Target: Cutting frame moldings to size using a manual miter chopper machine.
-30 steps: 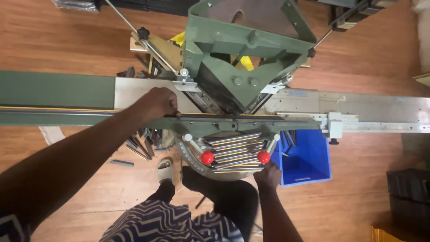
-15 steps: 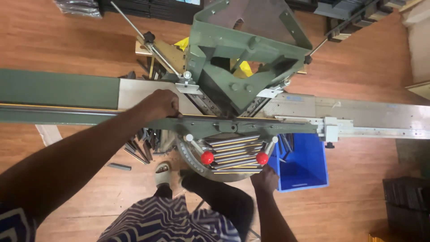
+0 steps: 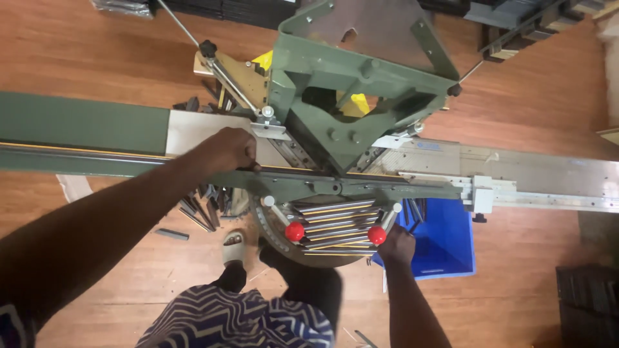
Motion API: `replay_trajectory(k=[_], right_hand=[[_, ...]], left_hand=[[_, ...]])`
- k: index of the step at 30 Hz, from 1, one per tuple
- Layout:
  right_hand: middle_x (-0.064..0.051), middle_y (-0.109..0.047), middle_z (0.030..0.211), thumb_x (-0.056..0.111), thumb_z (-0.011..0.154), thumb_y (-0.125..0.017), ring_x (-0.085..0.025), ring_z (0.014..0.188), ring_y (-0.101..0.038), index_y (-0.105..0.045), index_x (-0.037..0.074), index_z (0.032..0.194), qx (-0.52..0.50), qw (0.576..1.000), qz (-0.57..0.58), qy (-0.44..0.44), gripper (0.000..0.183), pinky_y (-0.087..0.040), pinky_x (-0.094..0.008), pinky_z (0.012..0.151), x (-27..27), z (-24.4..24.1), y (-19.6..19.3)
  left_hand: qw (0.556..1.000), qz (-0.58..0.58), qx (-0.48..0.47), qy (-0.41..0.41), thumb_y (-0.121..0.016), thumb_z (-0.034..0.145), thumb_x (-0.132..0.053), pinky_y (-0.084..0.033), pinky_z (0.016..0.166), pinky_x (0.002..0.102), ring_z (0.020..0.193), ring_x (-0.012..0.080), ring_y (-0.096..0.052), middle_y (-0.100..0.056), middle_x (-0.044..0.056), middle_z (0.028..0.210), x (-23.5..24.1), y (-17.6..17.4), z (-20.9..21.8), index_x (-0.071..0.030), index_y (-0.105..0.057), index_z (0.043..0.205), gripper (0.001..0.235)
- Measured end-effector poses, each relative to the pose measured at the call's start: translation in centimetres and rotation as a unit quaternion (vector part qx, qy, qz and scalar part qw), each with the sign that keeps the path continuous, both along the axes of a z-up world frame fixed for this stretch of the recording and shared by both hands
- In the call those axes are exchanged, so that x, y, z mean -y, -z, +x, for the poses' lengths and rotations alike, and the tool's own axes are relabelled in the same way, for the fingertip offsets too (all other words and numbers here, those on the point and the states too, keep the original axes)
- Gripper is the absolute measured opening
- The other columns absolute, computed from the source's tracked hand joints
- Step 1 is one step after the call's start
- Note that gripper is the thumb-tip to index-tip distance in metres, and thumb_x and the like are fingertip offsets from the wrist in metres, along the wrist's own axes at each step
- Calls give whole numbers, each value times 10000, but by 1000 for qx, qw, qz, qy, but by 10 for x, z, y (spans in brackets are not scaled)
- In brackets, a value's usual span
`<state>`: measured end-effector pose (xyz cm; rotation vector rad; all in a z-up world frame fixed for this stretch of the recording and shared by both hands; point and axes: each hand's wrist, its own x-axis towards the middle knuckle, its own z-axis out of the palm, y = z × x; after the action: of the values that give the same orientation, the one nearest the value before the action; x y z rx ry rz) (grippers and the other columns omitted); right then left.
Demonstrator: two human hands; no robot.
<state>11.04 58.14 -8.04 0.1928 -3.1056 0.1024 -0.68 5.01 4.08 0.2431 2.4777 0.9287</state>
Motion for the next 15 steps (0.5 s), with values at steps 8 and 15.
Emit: replay_trajectory(k=[8, 15], right_hand=[[-171, -738, 842, 212, 729, -784, -392, 750, -732, -710, 94, 957, 36, 996, 52, 57, 267, -586, -496, 652, -1, 13, 12], [-171, -737, 879, 373, 875, -754, -398, 748, -713, -723, 67, 958, -128, 983, 42, 122, 318, -568, -505, 622, 79, 90, 6]], left_hand=[[999, 28, 10, -28, -915, 663, -337, -558, 696, 409, 703, 275, -736, -737, 103, 730, 0, -5, 10, -79, -742, 738, 319], [987, 81, -137, 26, -794, 764, -268, -564, 772, 413, 855, 292, -722, -745, 118, 869, 8, 26, 19, -98, -771, 830, 184]])
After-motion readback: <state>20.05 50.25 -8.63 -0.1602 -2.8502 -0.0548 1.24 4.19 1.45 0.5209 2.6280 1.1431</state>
